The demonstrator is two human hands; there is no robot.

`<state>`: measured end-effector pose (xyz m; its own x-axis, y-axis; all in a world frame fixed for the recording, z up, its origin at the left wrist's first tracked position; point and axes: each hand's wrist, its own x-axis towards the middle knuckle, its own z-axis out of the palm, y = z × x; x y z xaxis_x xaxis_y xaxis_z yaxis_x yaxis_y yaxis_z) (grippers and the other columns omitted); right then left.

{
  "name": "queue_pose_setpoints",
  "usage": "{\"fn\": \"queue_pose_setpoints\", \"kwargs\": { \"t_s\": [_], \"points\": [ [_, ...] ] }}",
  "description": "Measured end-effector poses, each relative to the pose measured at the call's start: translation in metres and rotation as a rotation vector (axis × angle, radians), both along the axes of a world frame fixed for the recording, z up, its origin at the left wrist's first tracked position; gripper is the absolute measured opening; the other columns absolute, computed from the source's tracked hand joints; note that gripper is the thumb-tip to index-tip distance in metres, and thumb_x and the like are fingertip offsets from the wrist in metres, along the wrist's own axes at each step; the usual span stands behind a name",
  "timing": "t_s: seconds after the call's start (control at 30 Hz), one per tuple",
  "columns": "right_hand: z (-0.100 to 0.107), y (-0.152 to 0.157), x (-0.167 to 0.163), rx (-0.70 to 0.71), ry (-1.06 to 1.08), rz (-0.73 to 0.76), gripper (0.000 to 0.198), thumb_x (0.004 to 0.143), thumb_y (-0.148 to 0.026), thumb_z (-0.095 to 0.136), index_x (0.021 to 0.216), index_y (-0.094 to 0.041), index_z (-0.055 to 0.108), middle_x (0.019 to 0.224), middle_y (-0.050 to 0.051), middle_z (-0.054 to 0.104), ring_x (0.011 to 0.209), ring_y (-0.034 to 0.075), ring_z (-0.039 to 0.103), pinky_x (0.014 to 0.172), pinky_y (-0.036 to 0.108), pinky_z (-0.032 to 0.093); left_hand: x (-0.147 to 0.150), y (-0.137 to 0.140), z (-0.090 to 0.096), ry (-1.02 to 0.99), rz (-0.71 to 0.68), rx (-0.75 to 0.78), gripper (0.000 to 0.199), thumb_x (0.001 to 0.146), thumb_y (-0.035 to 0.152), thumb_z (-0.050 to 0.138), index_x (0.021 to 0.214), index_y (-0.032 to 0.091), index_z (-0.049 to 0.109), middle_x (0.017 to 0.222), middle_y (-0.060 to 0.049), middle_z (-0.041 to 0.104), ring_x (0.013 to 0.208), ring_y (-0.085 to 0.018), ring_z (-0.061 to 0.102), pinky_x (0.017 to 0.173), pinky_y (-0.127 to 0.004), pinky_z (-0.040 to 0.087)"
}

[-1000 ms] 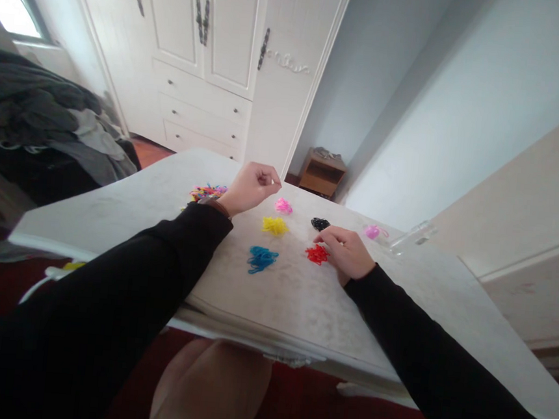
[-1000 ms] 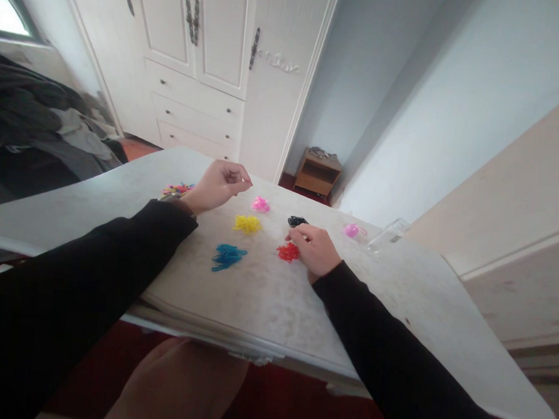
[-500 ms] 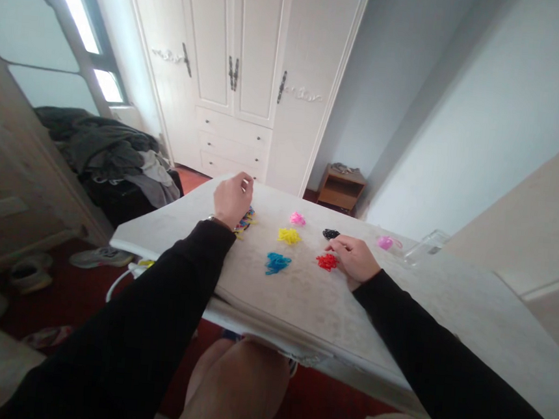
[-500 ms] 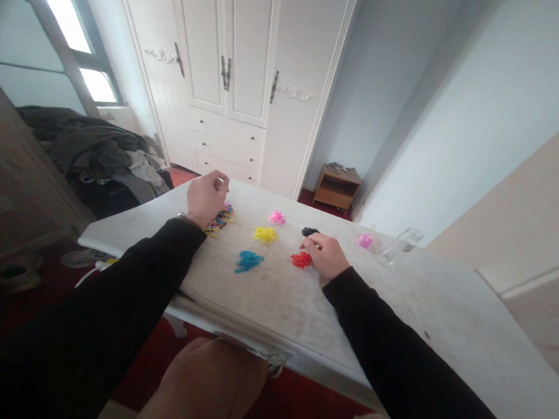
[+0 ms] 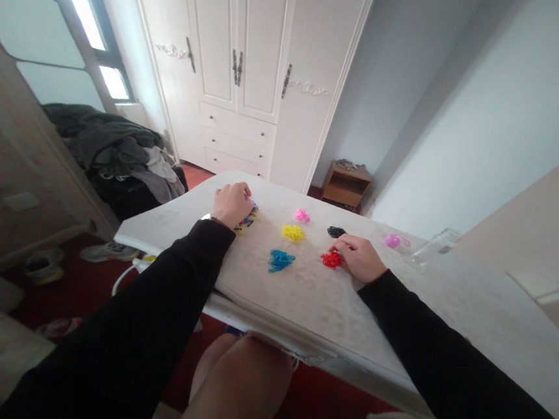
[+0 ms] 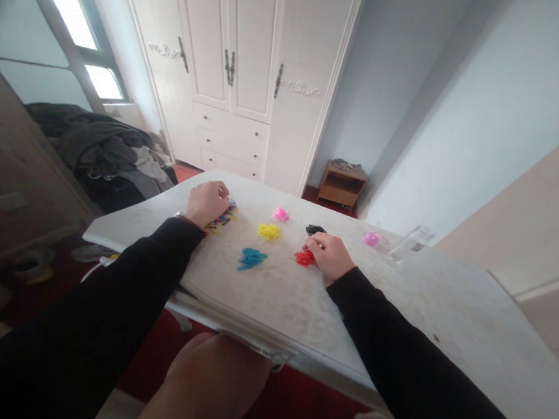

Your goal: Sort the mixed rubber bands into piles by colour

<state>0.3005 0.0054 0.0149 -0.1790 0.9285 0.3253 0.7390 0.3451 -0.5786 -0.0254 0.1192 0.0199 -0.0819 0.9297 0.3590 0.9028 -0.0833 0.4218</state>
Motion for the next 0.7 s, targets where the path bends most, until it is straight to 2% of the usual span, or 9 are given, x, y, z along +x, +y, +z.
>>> {"fn": "queue_pose_setpoints", "kwargs": {
  "t_s": [0.1,0.27,0.43,0.53,0.63,0.7],
  "points": [
    [0.001,-0.001,-0.001,0.002,0.005,-0.002,0.04,0.093,-0.043,0.05,0.071,-0.02,0.074,0.079,0.008,0.078,0.078,0.024,0.07,0.075,0.035,0.05,0.001,-0.003,0.003,-0.043,0.004,0.058,0.021,0.087,0.01,0.055,0.1,0.019,0.069,0.106,-0.013,0.076,0.109,-0.032,0.069,0.096,-0.044,0.048],
    [0.003,-0.003,-0.001,0.012,0.002,0.0,0.039,0.094,-0.041,0.05,0.072,-0.02,0.075,0.079,0.008,0.078,0.079,0.024,0.071,0.077,0.035,0.05,0.003,-0.003,0.003,-0.145,0.002,0.195,0.033,0.087,0.0,0.045,0.105,0.019,0.064,0.116,-0.014,0.068,0.101,-0.028,0.066,0.088,-0.039,0.049],
    [0.006,-0.004,-0.002,0.017,-0.019,0.007,0.042,0.094,-0.042,0.049,0.072,-0.019,0.076,0.079,0.008,0.078,0.078,0.024,0.071,0.078,0.036,0.05,0.004,0.002,0.001,-0.321,-0.03,0.273,0.032,0.09,-0.002,0.041,0.101,0.018,0.064,0.115,-0.014,0.065,0.103,-0.024,0.064,0.096,-0.036,0.05],
    [0.006,-0.004,-0.002,0.025,-0.034,0.012,0.041,0.094,-0.041,0.05,0.07,-0.02,0.076,0.076,0.007,0.077,0.076,0.023,0.07,0.078,0.036,0.051,0.006,0.005,0.001,-0.572,-0.069,0.223,0.03,0.094,0.004,0.042,0.104,0.016,0.066,0.104,-0.011,0.068,0.095,-0.021,0.065,0.092,-0.035,0.053],
    [0.006,-0.004,-0.002,0.04,-0.034,0.007,0.04,0.094,-0.04,0.052,0.069,-0.02,0.076,0.074,0.006,0.077,0.073,0.022,0.069,0.078,0.035,0.051,0.01,0.007,0.0,-0.959,-0.166,0.105,0.025,0.095,0.009,0.047,0.107,0.014,0.068,0.089,-0.006,0.067,0.075,-0.016,0.064,0.081,-0.033,0.057],
    [0.006,-0.004,-0.002,0.043,-0.028,0.002,0.04,0.094,-0.041,0.052,0.069,-0.02,0.076,0.075,0.006,0.077,0.073,0.022,0.069,0.078,0.035,0.052,0.014,0.008,0.0,-1.204,-0.239,0.058,0.019,0.094,0.009,0.051,0.101,0.013,0.068,0.088,-0.005,0.067,0.072,-0.012,0.063,0.084,-0.031,0.058]
  ]
}}
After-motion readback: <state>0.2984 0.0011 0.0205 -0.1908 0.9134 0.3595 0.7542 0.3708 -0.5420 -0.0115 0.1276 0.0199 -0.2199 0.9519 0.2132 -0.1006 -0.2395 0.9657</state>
